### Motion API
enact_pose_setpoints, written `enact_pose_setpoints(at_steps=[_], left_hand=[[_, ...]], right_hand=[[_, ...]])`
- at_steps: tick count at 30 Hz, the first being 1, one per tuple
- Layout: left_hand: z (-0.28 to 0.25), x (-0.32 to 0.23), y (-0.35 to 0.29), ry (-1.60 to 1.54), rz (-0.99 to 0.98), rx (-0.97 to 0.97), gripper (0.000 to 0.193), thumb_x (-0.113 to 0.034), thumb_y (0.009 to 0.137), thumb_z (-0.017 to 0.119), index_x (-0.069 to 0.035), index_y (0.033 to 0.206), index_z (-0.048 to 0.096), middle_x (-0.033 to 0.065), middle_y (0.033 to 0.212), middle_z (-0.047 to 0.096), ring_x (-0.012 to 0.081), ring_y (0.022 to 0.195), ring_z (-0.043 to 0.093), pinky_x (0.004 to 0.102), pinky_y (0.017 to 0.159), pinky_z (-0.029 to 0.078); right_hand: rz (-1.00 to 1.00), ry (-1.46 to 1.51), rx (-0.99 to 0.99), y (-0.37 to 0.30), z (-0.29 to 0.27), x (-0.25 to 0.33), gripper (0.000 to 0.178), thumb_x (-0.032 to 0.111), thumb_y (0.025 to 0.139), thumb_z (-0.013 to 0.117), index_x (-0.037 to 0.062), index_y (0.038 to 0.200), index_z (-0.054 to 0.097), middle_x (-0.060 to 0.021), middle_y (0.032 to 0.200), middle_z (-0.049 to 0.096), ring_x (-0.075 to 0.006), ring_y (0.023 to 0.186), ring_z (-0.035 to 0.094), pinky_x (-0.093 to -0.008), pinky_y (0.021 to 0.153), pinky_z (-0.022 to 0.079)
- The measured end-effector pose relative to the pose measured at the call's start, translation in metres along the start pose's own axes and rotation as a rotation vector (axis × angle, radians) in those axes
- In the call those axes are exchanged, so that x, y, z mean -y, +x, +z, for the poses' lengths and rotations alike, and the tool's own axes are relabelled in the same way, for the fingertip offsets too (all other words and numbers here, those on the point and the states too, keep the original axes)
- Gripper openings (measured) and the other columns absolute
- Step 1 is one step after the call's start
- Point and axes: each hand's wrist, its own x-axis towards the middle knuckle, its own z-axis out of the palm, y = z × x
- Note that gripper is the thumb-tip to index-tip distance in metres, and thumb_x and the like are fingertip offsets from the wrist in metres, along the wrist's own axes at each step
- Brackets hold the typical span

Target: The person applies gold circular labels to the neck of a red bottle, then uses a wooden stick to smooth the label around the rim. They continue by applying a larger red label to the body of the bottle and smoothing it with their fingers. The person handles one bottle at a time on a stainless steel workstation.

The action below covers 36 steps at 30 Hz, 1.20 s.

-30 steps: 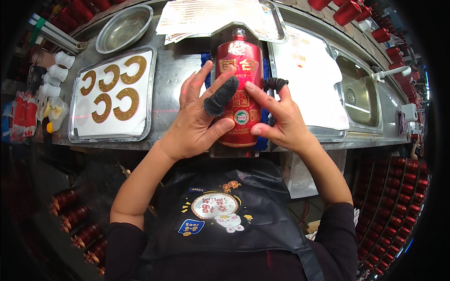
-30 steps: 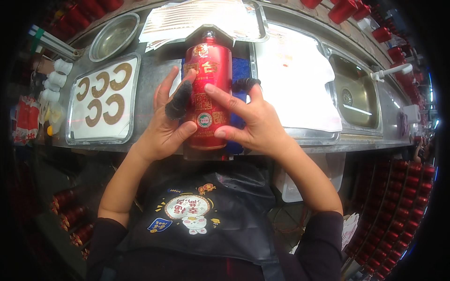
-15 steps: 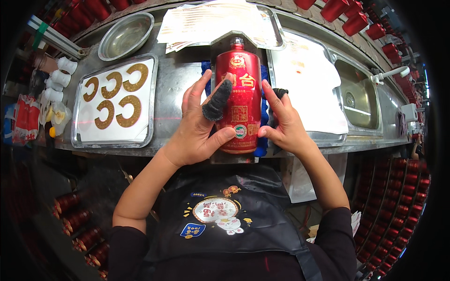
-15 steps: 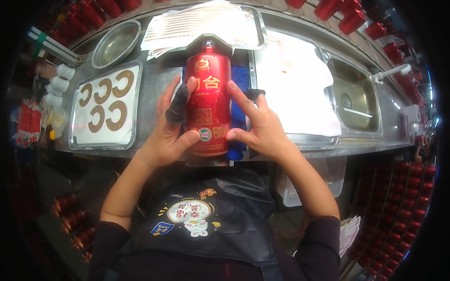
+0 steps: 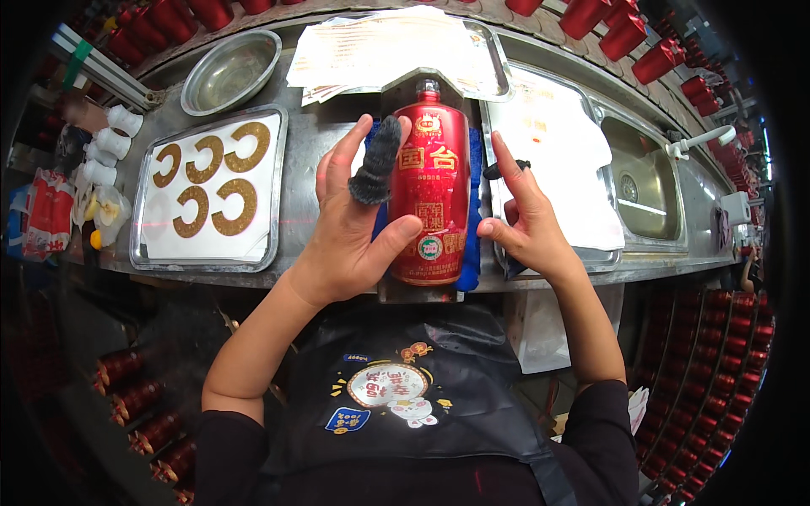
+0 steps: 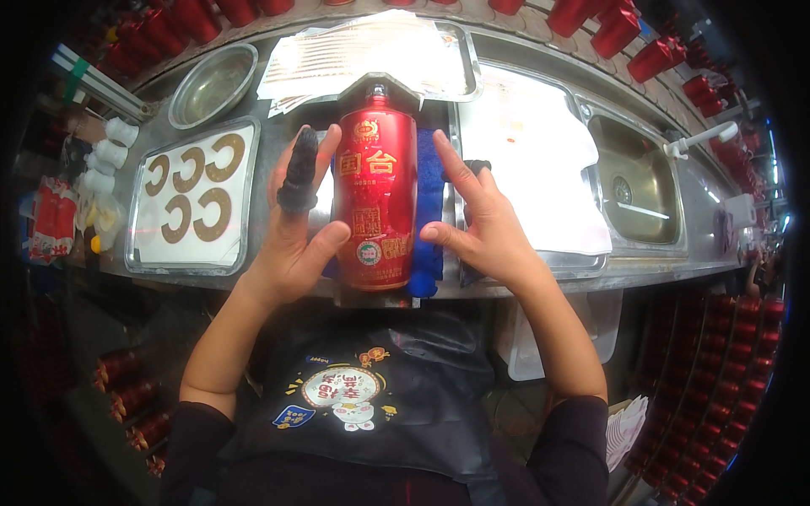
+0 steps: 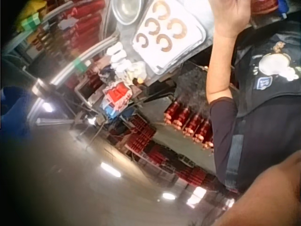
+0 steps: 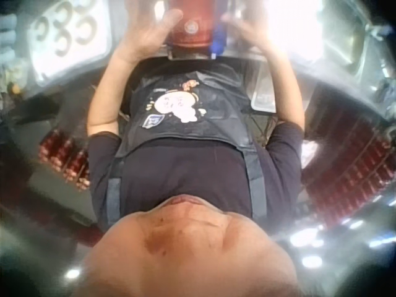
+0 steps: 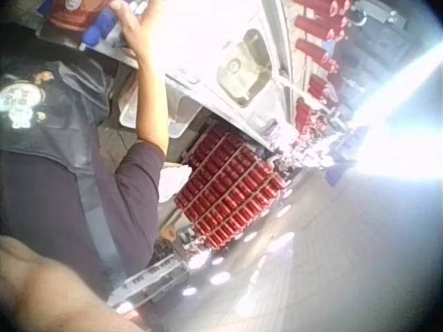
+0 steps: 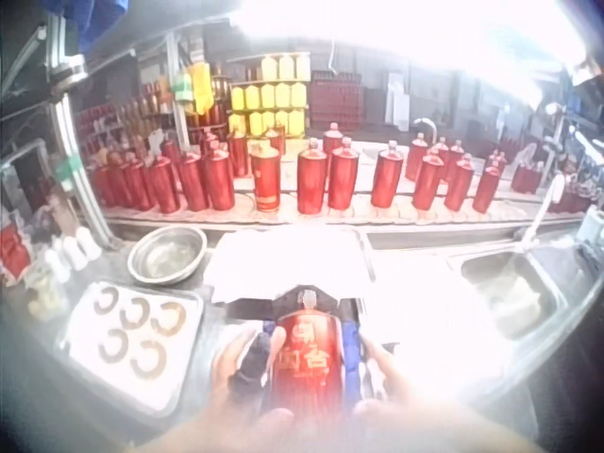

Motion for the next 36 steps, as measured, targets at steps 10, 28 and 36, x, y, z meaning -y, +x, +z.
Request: enact_pose_setpoints(at_steps=[10, 28, 36], left_hand=[[0.007, -0.008, 0.021, 0.164, 0.005, 0.032, 0.069, -0.048, 0.092, 0.062, -0.011, 0.148, 0.047, 0.0152, 0.148, 0.052, 0.0419, 0.151, 0.021, 0.0603, 0.118, 0.009], [0.004, 0.030, -0.030, -0.461, -0.290, 0.128, 0.107, -0.064, 0.091, 0.061, -0.009, 0.164, 0.006, 0.0192, 0.170, 0.003, 0.0338, 0.157, 0.005, 0.0481, 0.124, 0.008], [0.026, 0.038, -0.045, -0.309, -0.325, 0.213, 0.097, -0.069, 0.097, 0.044, -0.013, 0.164, 0.001, 0.0178, 0.170, -0.011, 0.0341, 0.156, -0.016, 0.0522, 0.123, -0.004]], right_hand=[[-0.008, 0.017, 0.067, 0.020, 0.009, -0.010, 0.135, 0.087, 0.057, 0.073, 0.0333, 0.164, 0.011, -0.0285, 0.107, 0.056, -0.0497, 0.105, 0.063, -0.0501, 0.089, 0.049], [-0.187, -0.175, -0.062, -0.010, -0.008, 0.028, 0.089, 0.066, 0.082, 0.072, 0.0322, 0.157, 0.040, -0.0108, 0.086, 0.048, -0.0224, 0.075, 0.045, -0.0343, 0.068, 0.042], [-0.283, -0.371, -0.105, -0.001, 0.011, 0.054, 0.077, 0.057, 0.079, 0.078, 0.0403, 0.149, 0.050, -0.0172, 0.091, 0.052, -0.0297, 0.075, 0.052, -0.0374, 0.066, 0.051]])
